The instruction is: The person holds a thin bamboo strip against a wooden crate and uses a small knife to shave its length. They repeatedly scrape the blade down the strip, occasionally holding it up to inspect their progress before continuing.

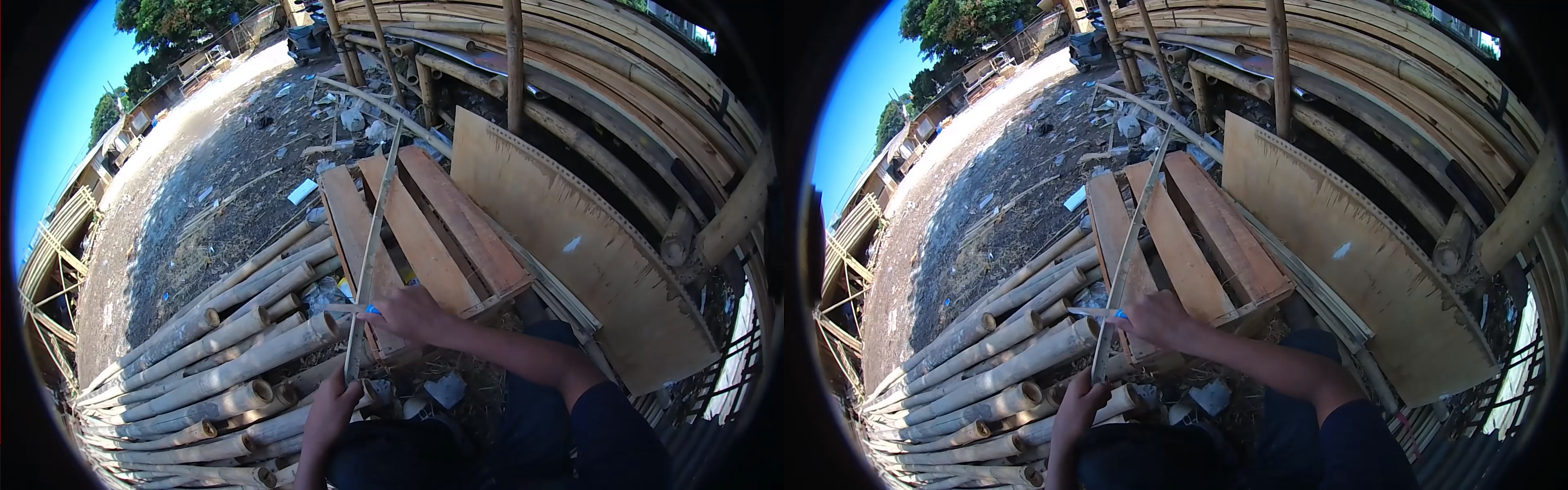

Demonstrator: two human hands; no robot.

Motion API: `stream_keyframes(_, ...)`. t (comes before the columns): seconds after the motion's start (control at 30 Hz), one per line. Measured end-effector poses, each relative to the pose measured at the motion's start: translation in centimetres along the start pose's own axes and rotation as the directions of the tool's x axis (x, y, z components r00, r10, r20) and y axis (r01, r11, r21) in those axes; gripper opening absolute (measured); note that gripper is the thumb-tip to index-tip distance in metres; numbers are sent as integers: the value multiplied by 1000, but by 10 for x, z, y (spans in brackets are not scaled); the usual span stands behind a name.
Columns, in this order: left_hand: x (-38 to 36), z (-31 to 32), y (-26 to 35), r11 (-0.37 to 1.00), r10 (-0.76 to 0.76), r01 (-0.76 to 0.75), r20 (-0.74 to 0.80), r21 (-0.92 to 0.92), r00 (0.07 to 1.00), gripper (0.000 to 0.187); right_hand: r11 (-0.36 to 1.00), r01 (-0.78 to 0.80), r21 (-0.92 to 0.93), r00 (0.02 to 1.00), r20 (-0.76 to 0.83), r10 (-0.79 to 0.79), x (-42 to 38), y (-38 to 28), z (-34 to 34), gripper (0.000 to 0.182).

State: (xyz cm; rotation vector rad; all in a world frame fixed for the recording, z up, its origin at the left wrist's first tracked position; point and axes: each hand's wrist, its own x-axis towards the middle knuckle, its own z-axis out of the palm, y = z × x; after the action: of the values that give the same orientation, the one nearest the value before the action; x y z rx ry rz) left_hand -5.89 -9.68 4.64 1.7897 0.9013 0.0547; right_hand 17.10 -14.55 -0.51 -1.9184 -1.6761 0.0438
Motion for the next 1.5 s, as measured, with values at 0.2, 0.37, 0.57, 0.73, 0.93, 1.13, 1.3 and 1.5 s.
stream_keyframes(0.2,-20,4,23,980,-16,25,-43,195,999,33,962,-266,66,962,90,259,21,45,-24,65)
stream_keyframes(0.37,-17,4,14,994,-6,10,-34,111,999,34,987,43,155,998,28,-48,-2,5,-6,62)
stream_keyframes(0.57,-17,4,12,999,-28,30,-30,43,999,33,955,-295,-9,954,45,295,31,60,-23,62)
stream_keyframes(0.73,-24,7,29,987,-9,16,-43,160,999,34,987,10,158,993,115,-28,8,18,-15,65)
stream_keyframes(0.93,-31,10,31,964,7,5,-45,266,999,35,940,-340,-43,940,-16,339,37,91,-26,64)
stream_keyframes(1.13,-56,18,36,953,14,-4,-28,302,1000,33,998,-4,62,996,90,-2,21,45,-17,66)
stream_keyframes(1.3,-63,19,26,944,18,45,-185,328,983,34,999,53,-2,998,32,-53,51,83,-6,62)
stream_keyframes(1.5,-51,12,32,999,-21,16,-133,-38,991,33,998,45,-37,999,2,-45,28,45,-10,60)
